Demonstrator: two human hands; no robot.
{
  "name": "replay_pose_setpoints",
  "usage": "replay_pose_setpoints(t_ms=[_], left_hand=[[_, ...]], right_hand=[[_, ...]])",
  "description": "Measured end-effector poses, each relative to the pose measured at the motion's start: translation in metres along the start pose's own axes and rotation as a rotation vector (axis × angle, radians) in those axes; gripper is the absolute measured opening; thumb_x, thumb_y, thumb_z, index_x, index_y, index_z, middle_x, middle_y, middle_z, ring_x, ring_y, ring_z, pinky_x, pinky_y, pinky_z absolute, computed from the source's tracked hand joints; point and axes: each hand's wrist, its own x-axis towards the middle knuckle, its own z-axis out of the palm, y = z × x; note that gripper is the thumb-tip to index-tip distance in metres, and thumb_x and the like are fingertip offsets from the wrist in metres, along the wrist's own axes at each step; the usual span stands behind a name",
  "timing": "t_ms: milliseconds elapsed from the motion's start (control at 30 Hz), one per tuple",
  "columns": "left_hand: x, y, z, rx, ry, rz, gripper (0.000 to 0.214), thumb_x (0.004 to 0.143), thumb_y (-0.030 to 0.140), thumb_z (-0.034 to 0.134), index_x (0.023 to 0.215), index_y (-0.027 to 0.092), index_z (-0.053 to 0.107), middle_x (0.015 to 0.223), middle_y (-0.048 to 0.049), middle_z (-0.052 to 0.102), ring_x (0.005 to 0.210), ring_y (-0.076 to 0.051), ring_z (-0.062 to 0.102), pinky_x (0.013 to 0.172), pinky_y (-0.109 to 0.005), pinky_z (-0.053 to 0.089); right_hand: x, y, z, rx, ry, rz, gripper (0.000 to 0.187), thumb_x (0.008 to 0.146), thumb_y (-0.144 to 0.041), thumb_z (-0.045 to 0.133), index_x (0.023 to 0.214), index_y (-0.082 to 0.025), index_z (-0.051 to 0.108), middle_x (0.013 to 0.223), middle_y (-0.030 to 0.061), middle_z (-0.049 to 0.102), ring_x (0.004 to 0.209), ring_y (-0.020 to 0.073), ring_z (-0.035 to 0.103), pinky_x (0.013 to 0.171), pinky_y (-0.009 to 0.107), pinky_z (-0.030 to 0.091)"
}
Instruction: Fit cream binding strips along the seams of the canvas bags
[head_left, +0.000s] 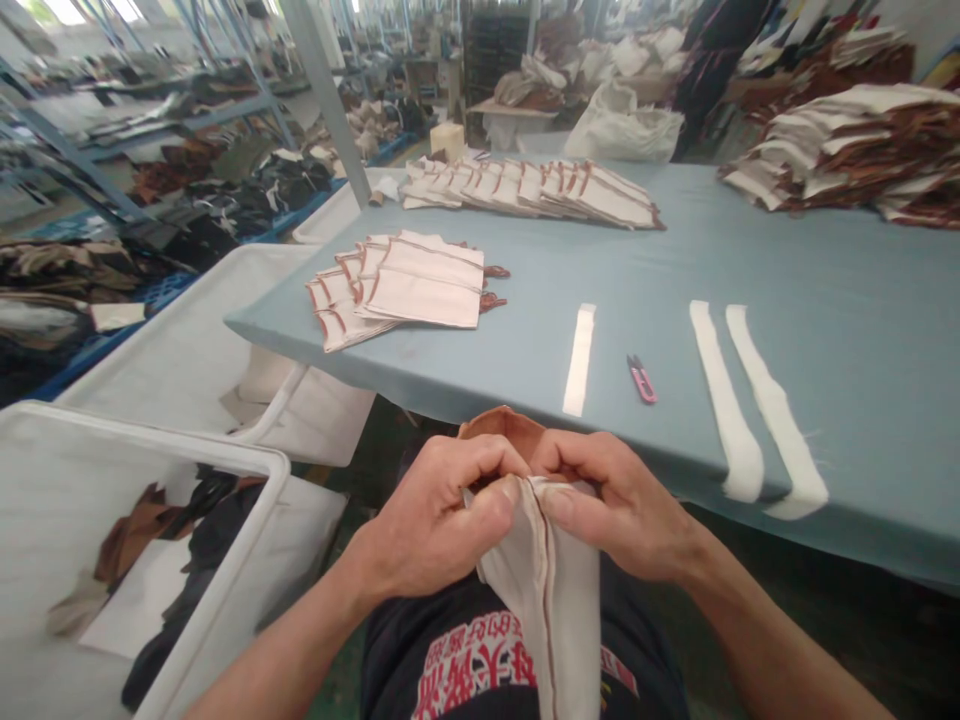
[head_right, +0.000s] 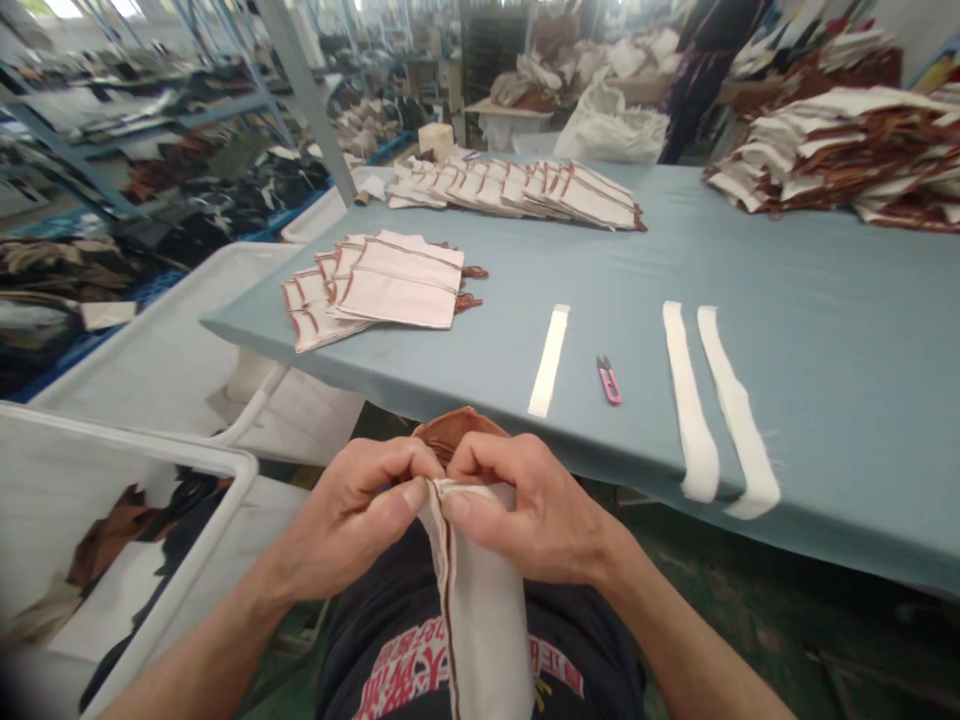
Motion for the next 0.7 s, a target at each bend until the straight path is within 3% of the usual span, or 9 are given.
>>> replay_pose_setpoints(t_ms=[267, 367, 500, 700], left_hand=[[0.000, -0.003, -0.006, -0.121, -0.075, -0.003, 0.024, 0.092, 0.023, 0.049, 0.073, 0.014, 0.060, 0.063, 0.0036, 0.054, 0.059, -0.009, 0.047, 0.058, -0.019, 0.038], [0.000, -0.004, -0.008, -0.145, -0.109, -0.022, 0.025, 0.093, 0.027, 0.052, 0.075, 0.014, 0.064, 0.067, 0.0018, 0.058, 0.062, -0.010, 0.050, 0.060, -0.021, 0.040], [0.000, -0.003, -0.006, -0.102, -0.066, -0.068, 0.019, 0.086, 0.025, 0.065, 0.072, 0.014, 0.063, 0.067, 0.0025, 0.059, 0.063, -0.010, 0.051, 0.062, -0.020, 0.041], [-0.001, -0.002, -0.008, -0.072, -0.081, -0.039, 0.011, 0.086, 0.015, 0.062, 0.077, 0.013, 0.067, 0.071, 0.0023, 0.063, 0.066, -0.010, 0.055, 0.065, -0.019, 0.044]], right_hand=[[0.001, -0.022, -0.004, -0.287, 0.022, -0.066, 0.020, 0.085, -0.016, 0.056, 0.068, -0.020, 0.048, 0.061, -0.0058, 0.045, 0.055, 0.0086, 0.039, 0.053, 0.023, 0.028], [0.002, -0.022, -0.004, -0.270, 0.004, -0.080, 0.020, 0.085, -0.015, 0.055, 0.068, -0.020, 0.047, 0.060, -0.0066, 0.044, 0.055, 0.0081, 0.037, 0.051, 0.021, 0.028], [0.003, -0.021, -0.004, -0.233, 0.008, -0.089, 0.020, 0.084, -0.014, 0.054, 0.067, -0.021, 0.045, 0.060, -0.0065, 0.044, 0.055, 0.0080, 0.036, 0.050, 0.021, 0.028], [0.002, -0.016, -0.005, -0.210, 0.012, -0.030, 0.020, 0.086, -0.017, 0.056, 0.068, -0.020, 0.047, 0.061, -0.0072, 0.042, 0.055, 0.0077, 0.035, 0.050, 0.021, 0.028]])
